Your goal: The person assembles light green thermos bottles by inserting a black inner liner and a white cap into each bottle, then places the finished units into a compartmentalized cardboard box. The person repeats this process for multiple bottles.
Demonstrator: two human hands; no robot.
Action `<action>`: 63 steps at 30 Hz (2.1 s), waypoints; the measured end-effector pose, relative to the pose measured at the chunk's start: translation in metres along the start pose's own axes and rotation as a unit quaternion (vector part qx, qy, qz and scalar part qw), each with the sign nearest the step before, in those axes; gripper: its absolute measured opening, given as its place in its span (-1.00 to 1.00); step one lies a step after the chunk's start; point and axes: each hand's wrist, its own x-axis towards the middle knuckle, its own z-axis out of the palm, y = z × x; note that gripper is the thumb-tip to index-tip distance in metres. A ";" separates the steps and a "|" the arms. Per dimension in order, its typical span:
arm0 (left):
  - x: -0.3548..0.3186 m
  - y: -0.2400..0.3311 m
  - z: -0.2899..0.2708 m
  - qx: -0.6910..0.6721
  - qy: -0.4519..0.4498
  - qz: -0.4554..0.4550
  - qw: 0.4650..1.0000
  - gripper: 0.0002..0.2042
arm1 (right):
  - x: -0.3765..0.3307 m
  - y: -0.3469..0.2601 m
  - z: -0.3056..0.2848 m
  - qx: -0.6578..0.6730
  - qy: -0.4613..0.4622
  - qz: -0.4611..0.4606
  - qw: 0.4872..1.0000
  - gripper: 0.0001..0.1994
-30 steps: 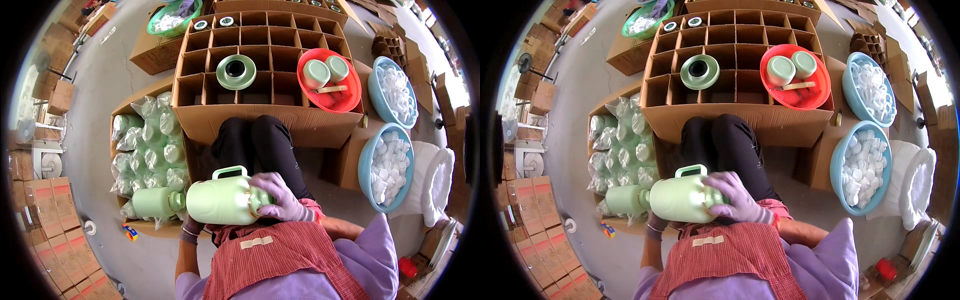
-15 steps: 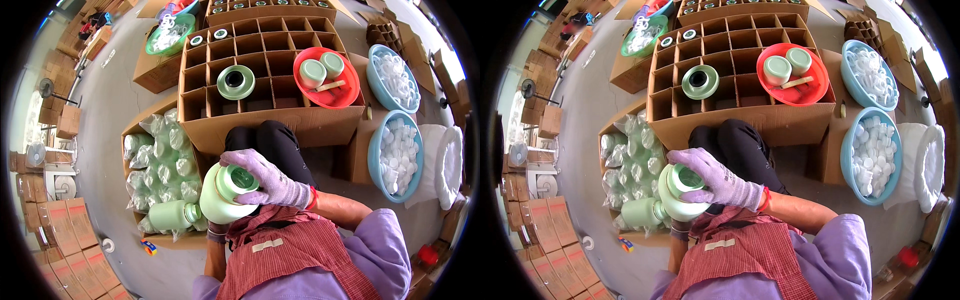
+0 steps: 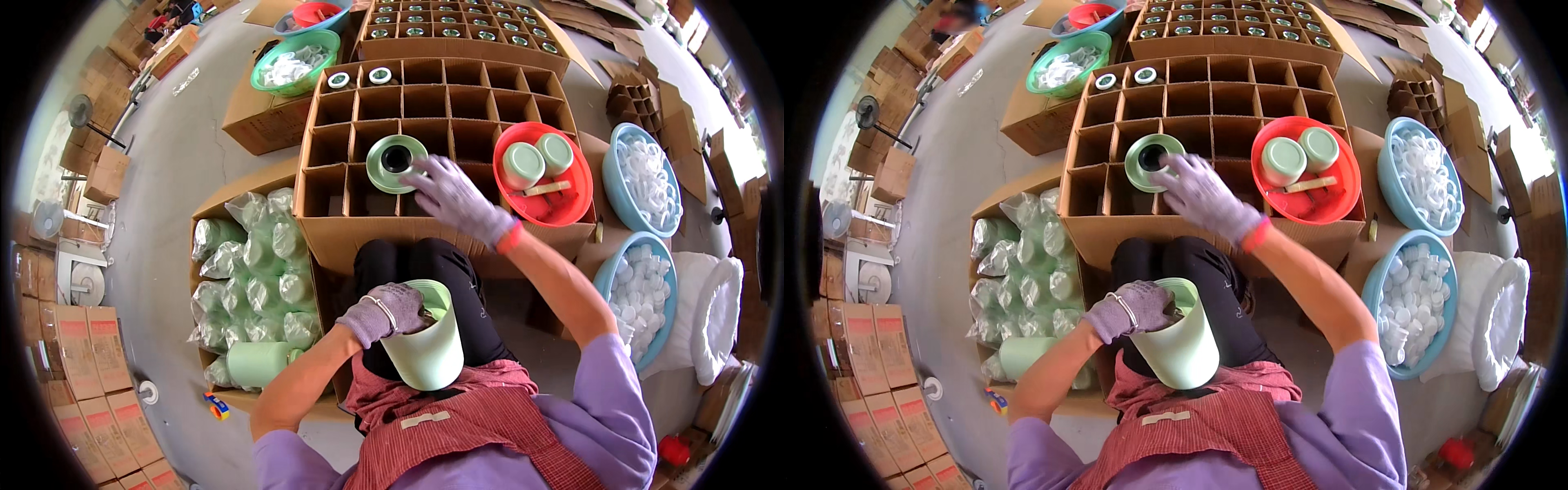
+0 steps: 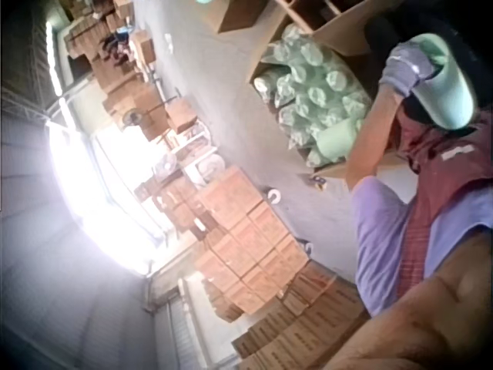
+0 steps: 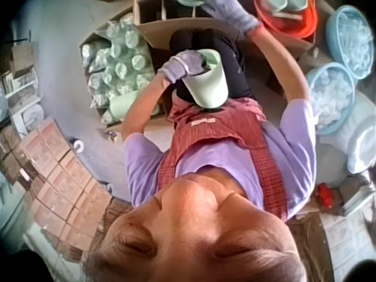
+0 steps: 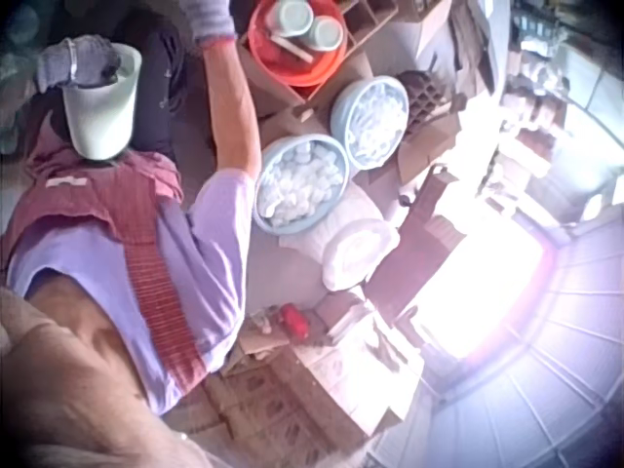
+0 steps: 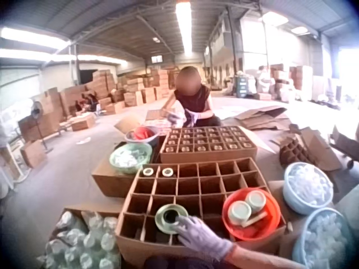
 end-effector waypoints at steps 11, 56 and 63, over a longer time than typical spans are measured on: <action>0.001 -0.032 -0.035 -0.719 0.466 0.006 0.516 -0.53 | 0.043 -0.005 0.004 0.070 -0.052 -0.029 0.996 -0.34; 0.005 0.016 0.164 -0.682 0.283 -0.033 0.674 -0.61 | -0.135 -0.116 -0.088 0.236 -0.163 0.075 0.955 -0.46; 0.033 0.008 0.200 -0.775 0.194 0.083 0.595 -0.71 | -0.144 -0.141 -0.078 0.218 -0.147 -0.038 0.964 -0.39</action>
